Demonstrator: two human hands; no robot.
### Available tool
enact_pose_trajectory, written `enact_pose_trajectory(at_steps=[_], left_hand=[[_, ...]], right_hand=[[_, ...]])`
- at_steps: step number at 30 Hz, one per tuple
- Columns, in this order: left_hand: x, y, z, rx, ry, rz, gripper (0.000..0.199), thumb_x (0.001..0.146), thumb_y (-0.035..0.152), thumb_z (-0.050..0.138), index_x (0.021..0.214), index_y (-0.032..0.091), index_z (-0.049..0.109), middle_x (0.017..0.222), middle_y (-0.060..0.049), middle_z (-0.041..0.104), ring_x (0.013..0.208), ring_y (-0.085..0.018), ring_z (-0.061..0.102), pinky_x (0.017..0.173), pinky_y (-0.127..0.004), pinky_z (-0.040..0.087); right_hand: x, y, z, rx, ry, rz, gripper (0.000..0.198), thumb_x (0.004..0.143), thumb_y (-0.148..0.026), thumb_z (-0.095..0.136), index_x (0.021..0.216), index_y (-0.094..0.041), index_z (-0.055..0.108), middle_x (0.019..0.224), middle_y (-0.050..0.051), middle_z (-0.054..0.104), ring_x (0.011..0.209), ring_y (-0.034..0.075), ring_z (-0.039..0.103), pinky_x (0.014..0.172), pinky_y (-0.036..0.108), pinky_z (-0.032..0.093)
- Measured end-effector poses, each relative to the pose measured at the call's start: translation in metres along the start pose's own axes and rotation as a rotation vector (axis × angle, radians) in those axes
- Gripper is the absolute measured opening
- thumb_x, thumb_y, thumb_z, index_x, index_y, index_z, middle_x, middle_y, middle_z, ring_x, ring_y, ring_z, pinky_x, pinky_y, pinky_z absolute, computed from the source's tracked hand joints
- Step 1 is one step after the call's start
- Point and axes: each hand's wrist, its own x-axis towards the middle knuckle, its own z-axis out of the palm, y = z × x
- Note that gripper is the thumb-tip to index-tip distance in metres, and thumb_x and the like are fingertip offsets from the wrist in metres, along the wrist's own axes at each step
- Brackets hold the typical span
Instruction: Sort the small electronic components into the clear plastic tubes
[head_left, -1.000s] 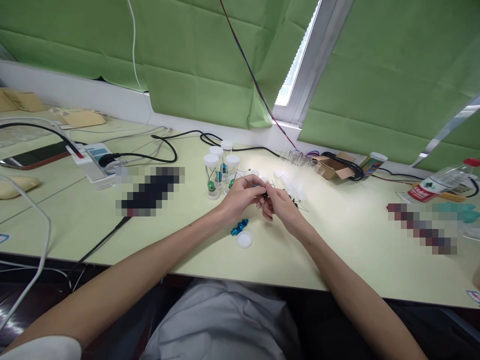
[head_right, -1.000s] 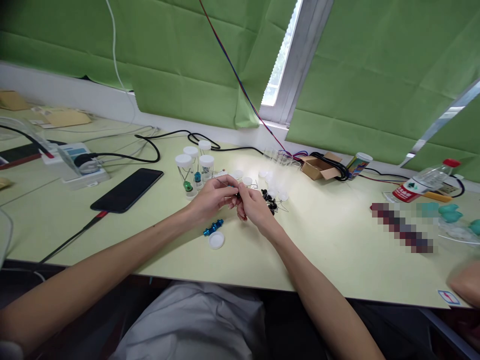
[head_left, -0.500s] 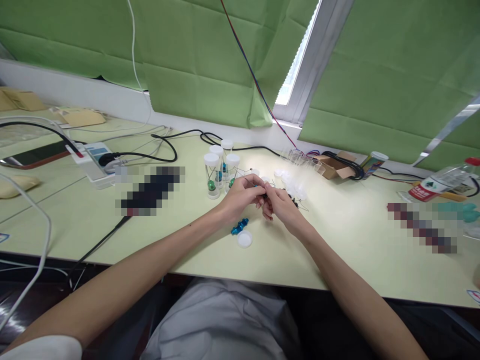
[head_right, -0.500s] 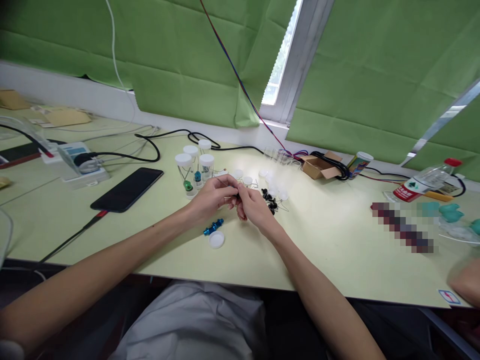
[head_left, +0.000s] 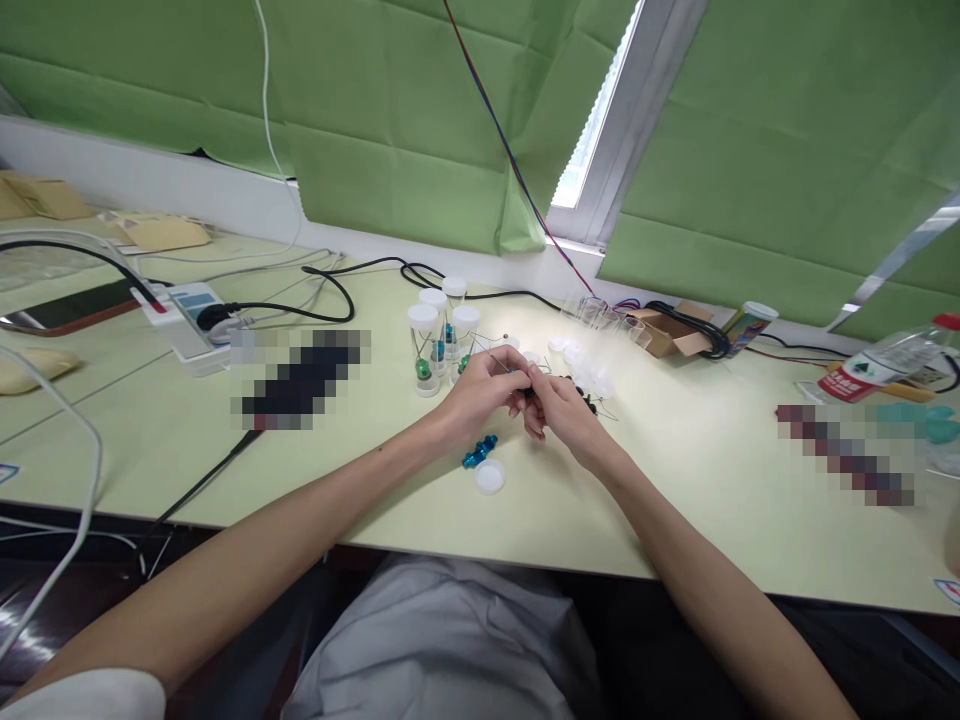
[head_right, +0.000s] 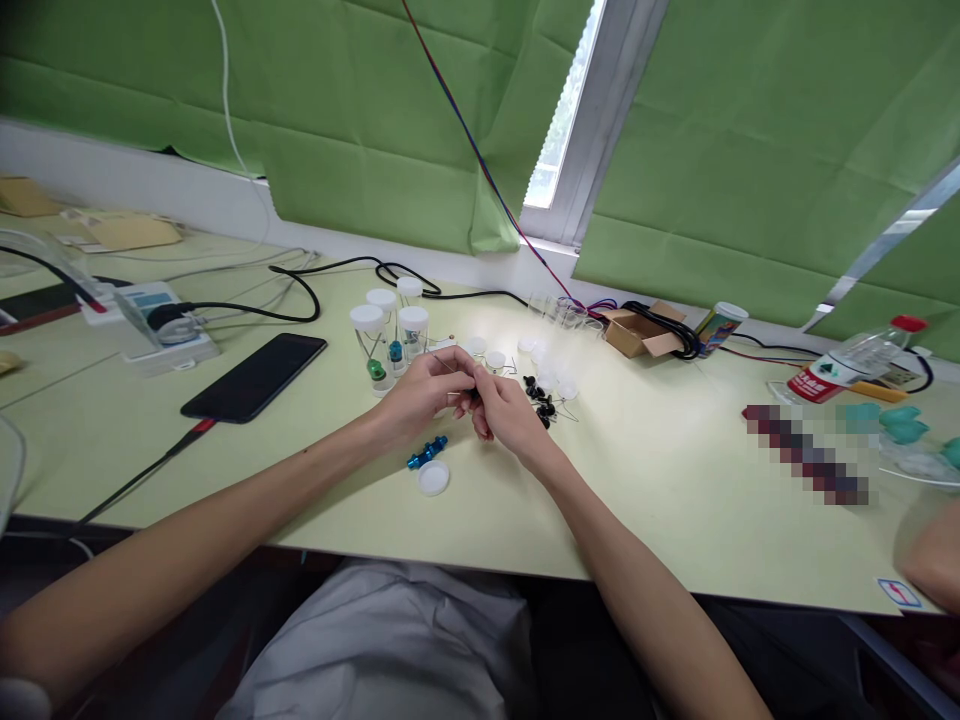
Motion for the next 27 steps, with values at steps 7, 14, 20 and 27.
enact_pose_trajectory(at_steps=[7, 14, 20, 27], left_hand=[[0.0014, -0.0023, -0.0009, 0.046, 0.001, 0.021, 0.010, 0.076, 0.015, 0.065, 0.073, 0.017, 0.055, 0.062, 0.000, 0.058, 0.055, -0.010, 0.055, 0.054, -0.025, 0.041], [0.0001, -0.0038, -0.0022, 0.103, 0.005, 0.036, 0.008, 0.074, 0.013, 0.063, 0.072, 0.017, 0.056, 0.065, 0.001, 0.057, 0.053, -0.010, 0.055, 0.051, -0.024, 0.041], [0.0017, -0.0057, -0.0035, 0.183, 0.021, 0.045, 0.008, 0.073, 0.014, 0.063, 0.071, 0.018, 0.056, 0.068, 0.000, 0.057, 0.054, -0.011, 0.057, 0.047, -0.024, 0.041], [0.0038, -0.0081, -0.0046, 0.196, 0.033, 0.039, 0.007, 0.071, 0.012, 0.062, 0.070, 0.018, 0.058, 0.068, -0.001, 0.059, 0.052, -0.011, 0.057, 0.045, -0.023, 0.041]], right_hand=[[0.0005, 0.0018, 0.0000, -0.055, -0.005, -0.025, 0.065, 0.095, -0.070, 0.031, 0.067, -0.018, 0.056, 0.042, -0.002, 0.049, 0.038, 0.011, 0.046, 0.045, 0.024, 0.038], [0.0008, 0.0024, -0.0004, -0.169, 0.001, -0.038, 0.063, 0.099, -0.065, 0.027, 0.066, -0.019, 0.056, 0.042, -0.002, 0.051, 0.039, 0.012, 0.048, 0.048, 0.025, 0.041], [0.0006, 0.0043, -0.0014, -0.317, 0.012, -0.076, 0.067, 0.103, -0.056, 0.024, 0.066, -0.018, 0.064, 0.043, 0.000, 0.053, 0.045, 0.014, 0.053, 0.057, 0.027, 0.043], [0.0005, 0.0073, -0.0021, -0.297, 0.005, -0.086, 0.066, 0.103, -0.054, 0.026, 0.066, -0.019, 0.068, 0.043, 0.001, 0.054, 0.044, 0.015, 0.053, 0.057, 0.027, 0.042]])
